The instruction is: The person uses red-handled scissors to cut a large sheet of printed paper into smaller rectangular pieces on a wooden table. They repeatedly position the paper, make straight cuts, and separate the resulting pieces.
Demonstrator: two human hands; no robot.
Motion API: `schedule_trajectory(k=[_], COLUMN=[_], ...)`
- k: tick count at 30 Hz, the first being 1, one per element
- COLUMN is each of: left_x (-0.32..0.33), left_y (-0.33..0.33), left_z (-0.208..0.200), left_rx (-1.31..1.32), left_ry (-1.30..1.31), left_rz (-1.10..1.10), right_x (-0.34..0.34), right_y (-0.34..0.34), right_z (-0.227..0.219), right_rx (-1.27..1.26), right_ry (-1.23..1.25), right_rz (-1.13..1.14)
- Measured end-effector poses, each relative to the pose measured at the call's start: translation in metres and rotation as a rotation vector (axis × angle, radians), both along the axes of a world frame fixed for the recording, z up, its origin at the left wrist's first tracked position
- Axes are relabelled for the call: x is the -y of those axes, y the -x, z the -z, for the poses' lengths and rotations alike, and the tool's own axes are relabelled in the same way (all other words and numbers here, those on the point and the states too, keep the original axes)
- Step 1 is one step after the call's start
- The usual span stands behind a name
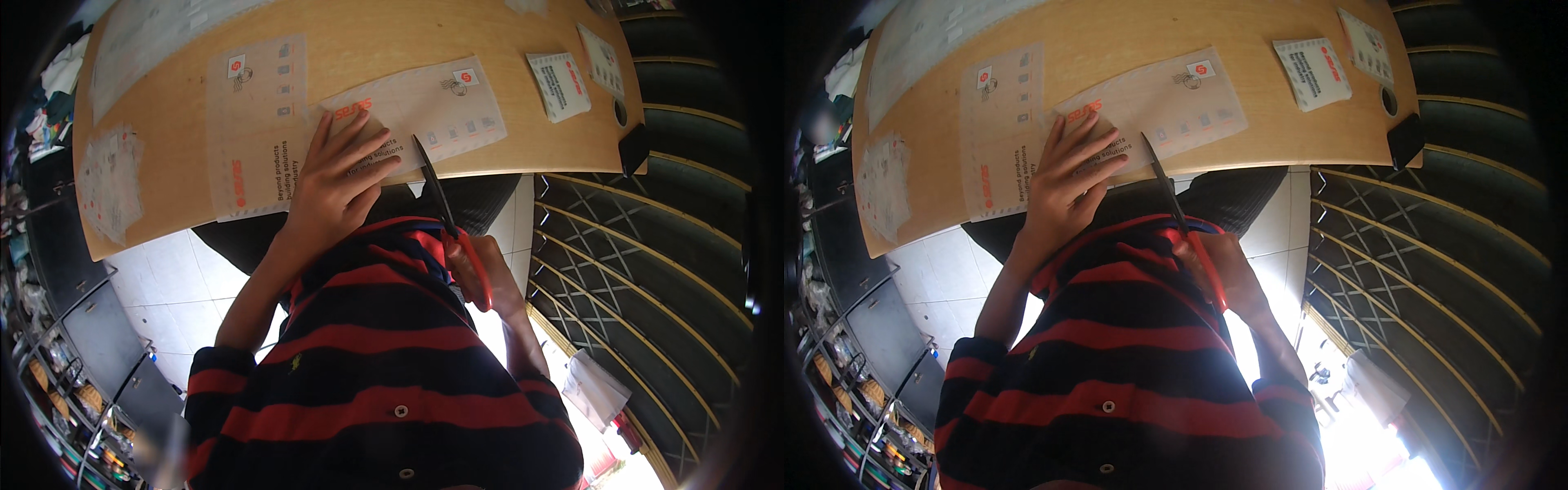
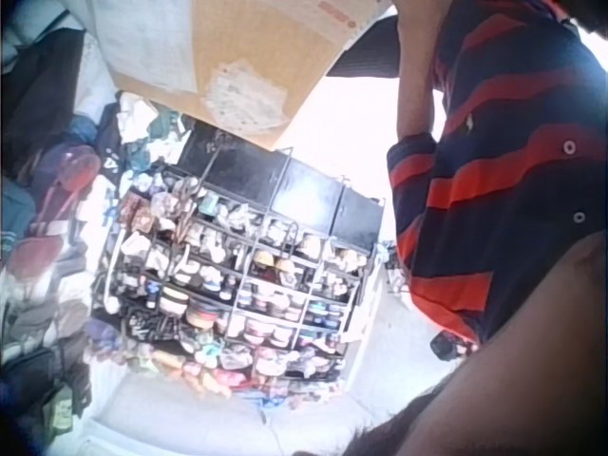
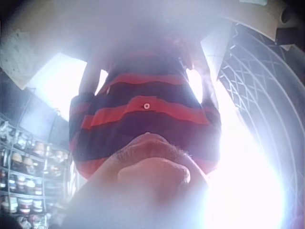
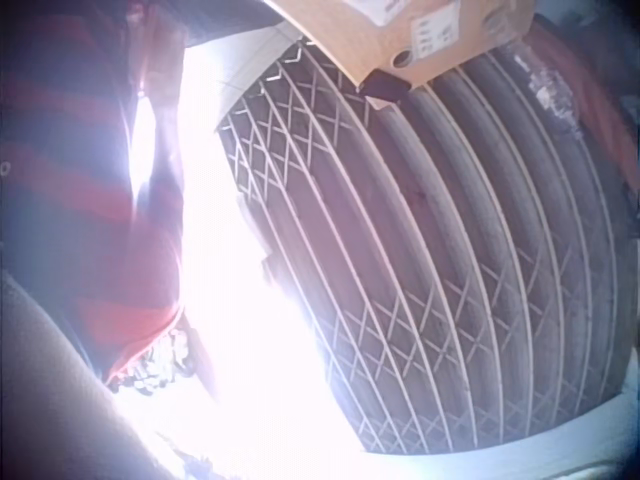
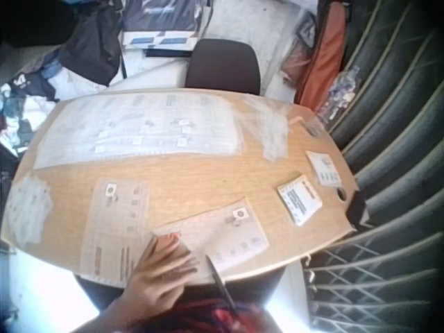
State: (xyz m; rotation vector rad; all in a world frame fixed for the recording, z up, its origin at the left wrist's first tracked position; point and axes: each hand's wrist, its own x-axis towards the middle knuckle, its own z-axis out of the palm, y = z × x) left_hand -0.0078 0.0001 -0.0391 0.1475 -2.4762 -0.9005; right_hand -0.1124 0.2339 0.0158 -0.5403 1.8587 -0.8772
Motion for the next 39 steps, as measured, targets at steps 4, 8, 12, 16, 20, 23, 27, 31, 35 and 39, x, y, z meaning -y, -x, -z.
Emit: schedule_trajectory(k=[4,8,12,16,20,23,27,31,35,39], left_x=[0.000,0.001,0.000,0.000,0.000,0.000,0.001,0.000,0.000,-0.001], left_y=[0.000,-0.001,-0.002,-0.003,-0.003,-0.003,-0.005,-0.004,-0.003,-0.004], left_z=[-0.001,-0.001,-0.002,-0.001,0.000,0.000,-0.002,-0.002,-0.001,0.000], left_rx=[0.003,-0.003,-0.008,-0.011,-0.015,-0.024,-0.025,-0.033,-0.032,-0.038], left_ry=[0.000,-0.008,-0.026,-0.039,-0.035,-0.035,-0.035,-0.026,-0.030,-0.027], left_rz=[0.002,0.028,0.045,0.054,0.051,0.062,0.093,0.097,0.096,0.083], right_x=[0.001,-0.001,0.007,0.007,0.004,0.004,0.013,0.018,0.023,0.024], right_y=[0.001,0.007,0.009,0.008,0.001,-0.007,-0.007,-0.007,-0.005,-0.005], right_z=[0.006,0.006,0.003,0.007,0.016,0.026,0.019,0.023,0.020,0.023], right_rx=[-0.124,-0.112,-0.112,-0.050,0.003,-0.081,-0.058,-0.031,-0.083,-0.174], right_ry=[0.142,0.101,0.112,0.098,0.093,0.119,0.136,0.082,0.069,-0.004], right_rz=[-0.104,-0.167,-0.163,-0.074,0.018,0.046,0.017,0.014,0.001,-0.002])
